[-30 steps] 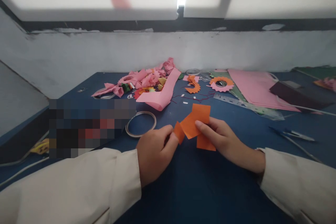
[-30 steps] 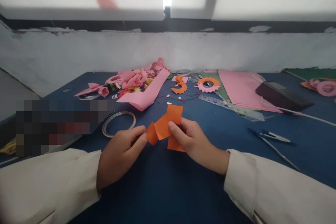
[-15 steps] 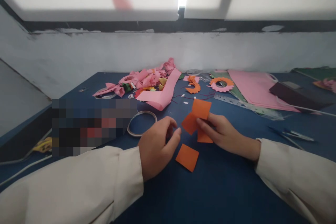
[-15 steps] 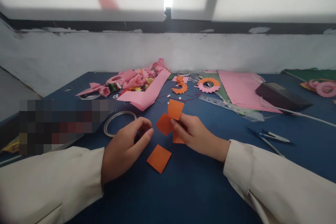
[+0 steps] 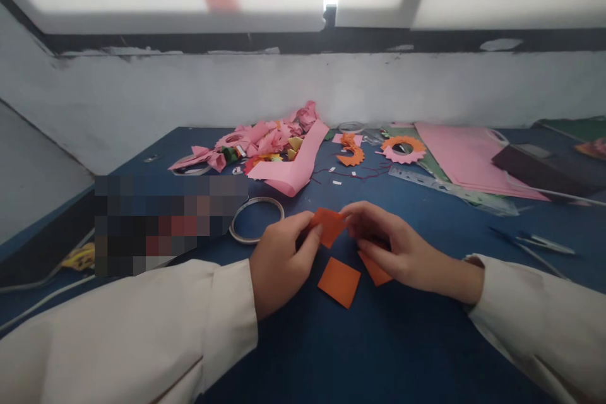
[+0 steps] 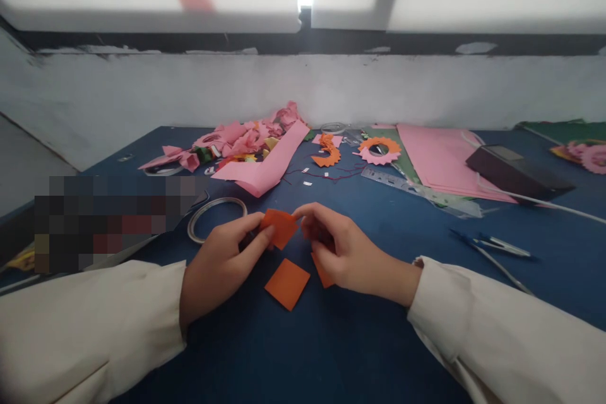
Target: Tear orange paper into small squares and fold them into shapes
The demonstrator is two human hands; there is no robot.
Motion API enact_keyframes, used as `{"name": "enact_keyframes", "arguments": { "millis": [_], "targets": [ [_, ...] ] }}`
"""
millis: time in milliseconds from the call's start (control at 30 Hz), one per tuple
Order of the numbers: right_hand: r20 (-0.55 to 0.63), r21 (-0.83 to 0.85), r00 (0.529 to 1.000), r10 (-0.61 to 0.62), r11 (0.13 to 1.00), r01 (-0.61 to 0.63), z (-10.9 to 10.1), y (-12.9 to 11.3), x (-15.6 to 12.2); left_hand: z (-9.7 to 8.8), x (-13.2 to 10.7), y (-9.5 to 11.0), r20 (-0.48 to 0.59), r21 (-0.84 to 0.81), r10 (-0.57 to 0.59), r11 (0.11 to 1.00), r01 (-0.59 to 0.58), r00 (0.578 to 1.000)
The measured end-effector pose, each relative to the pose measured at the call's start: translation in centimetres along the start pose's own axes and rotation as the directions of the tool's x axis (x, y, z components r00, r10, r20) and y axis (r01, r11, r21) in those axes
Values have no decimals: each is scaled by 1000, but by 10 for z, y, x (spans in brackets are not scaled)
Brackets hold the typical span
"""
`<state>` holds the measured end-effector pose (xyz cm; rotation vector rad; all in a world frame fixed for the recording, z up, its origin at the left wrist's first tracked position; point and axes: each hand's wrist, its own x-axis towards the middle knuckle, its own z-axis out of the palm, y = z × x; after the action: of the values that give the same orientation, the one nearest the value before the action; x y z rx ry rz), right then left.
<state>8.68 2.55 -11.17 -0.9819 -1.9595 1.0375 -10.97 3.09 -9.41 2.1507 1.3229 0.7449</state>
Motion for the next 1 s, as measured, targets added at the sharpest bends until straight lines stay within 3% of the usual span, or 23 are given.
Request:
{"name": "enact_keyframes", "arguments": {
  "millis": [167,233,300,433,500,600,733,800,867,933,1000],
  "targets": [
    [-74,33,997,22,999,-19,-3,0,4,0,0,0,33,-13,-41,999,41,999],
    [77,-3,995,68,998,-68,-12,-7,5,1,0,0,34,-15,-41,999,42,999],
    [320,-154,932,169,980,-124,-25,-16,3,1,0,0,39,-15,-34,999,35,999],
    [473,-344,834,286,931,-125,-49,-29,-5,1,0,1,43,-7,-27,1000,28,999],
    [494,-364,823,279,927,-95,-53,-29,-8,0,-1,1,45,-26,-28,999,29,999],
    [421,-313,887,188,948,-53,-46,-29,-7,-1,-2,2,58,-64,-13,998,17,998],
    [133,-40,991,-4,999,9,-23,-28,-1,-2,-3,3,123,-78,92,994,-83,988],
    [-32,-69,997,-71,995,68,-13,-25,0,-2,-4,2,180,-90,167,984,-153,969],
    [-121,-217,983,-138,970,110,-5,-19,-1,-2,-5,1,222,-77,229,973,-218,948],
    [-119,-324,976,-184,936,137,-1,-14,-2,-1,-7,0,230,-41,269,963,-266,935],
    [-56,-324,987,-153,937,127,-1,-8,-1,-1,-7,0,220,-13,302,952,-307,928]
  ]
}}
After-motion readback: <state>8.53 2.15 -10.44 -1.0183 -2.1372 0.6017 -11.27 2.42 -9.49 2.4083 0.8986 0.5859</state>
